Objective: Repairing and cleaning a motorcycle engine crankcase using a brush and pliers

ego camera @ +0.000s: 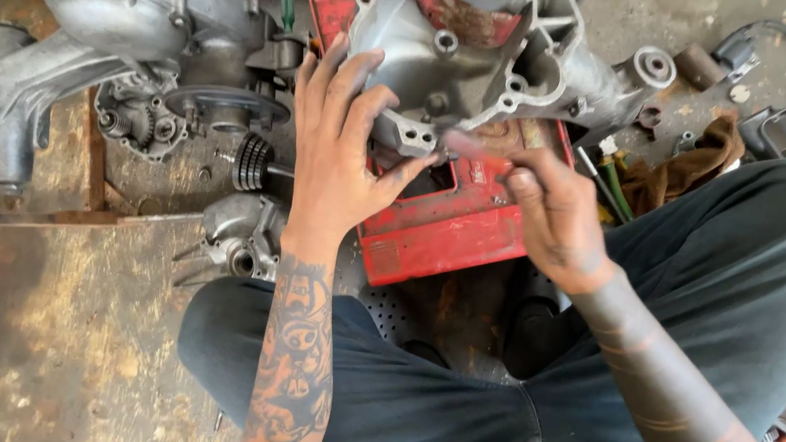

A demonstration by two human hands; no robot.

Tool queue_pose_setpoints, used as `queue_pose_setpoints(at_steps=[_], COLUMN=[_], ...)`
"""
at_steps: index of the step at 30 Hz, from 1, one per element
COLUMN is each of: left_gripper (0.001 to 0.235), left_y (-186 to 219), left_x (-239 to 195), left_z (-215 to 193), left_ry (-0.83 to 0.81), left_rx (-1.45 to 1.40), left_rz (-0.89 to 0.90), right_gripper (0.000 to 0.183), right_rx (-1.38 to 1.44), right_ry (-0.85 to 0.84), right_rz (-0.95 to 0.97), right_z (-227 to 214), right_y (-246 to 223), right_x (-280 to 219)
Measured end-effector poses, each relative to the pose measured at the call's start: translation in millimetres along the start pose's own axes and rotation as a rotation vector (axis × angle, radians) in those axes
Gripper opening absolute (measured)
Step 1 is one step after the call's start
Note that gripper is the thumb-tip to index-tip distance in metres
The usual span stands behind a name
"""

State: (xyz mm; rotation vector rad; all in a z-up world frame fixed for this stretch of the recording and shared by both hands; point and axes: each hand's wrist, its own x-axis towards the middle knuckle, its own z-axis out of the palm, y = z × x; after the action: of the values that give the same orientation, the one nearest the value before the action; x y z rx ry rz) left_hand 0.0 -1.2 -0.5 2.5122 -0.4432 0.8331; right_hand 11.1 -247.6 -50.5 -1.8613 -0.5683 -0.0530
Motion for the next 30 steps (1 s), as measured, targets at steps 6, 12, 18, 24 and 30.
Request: queue_pose_setpoints(at_steps=[6,12,18,24,30], left_gripper=[0.062,0.062,0.055,0.056,0.056], left_y=[-2.2,-3.7,2.6,-1.8,0.6], left_x=[4.2,4.0,5.8,1.9,3.9], left_z=[-1.2,4.3,-3.2,-7.1,-16.0], left_ry=[0.013,0.031,0.011,-0.037,-0.079], left_rx=[-0.011,-0.025,-0.044,-0.053,-0.034], left_rz=[0.013,0.021,0.011,-0.004,-0.001], right_gripper=[0.006,0.012,0.009,0.011,0.013], right_rx=[-0.382,-0.248,-0.367,-0.253,-0.380], right_ry=[0.030,0.101,0.057,0.138,0.159], right_rz=[0.031,0.014,0.049,0.049,0.049], right_z=[-27.8,-13.4,0.4,-2.9,5.1], right_y=[29.1,7.4,15.9,8.6,33.2], right_x=[-31.6,-26.4,-42.3,-49.1,-42.5])
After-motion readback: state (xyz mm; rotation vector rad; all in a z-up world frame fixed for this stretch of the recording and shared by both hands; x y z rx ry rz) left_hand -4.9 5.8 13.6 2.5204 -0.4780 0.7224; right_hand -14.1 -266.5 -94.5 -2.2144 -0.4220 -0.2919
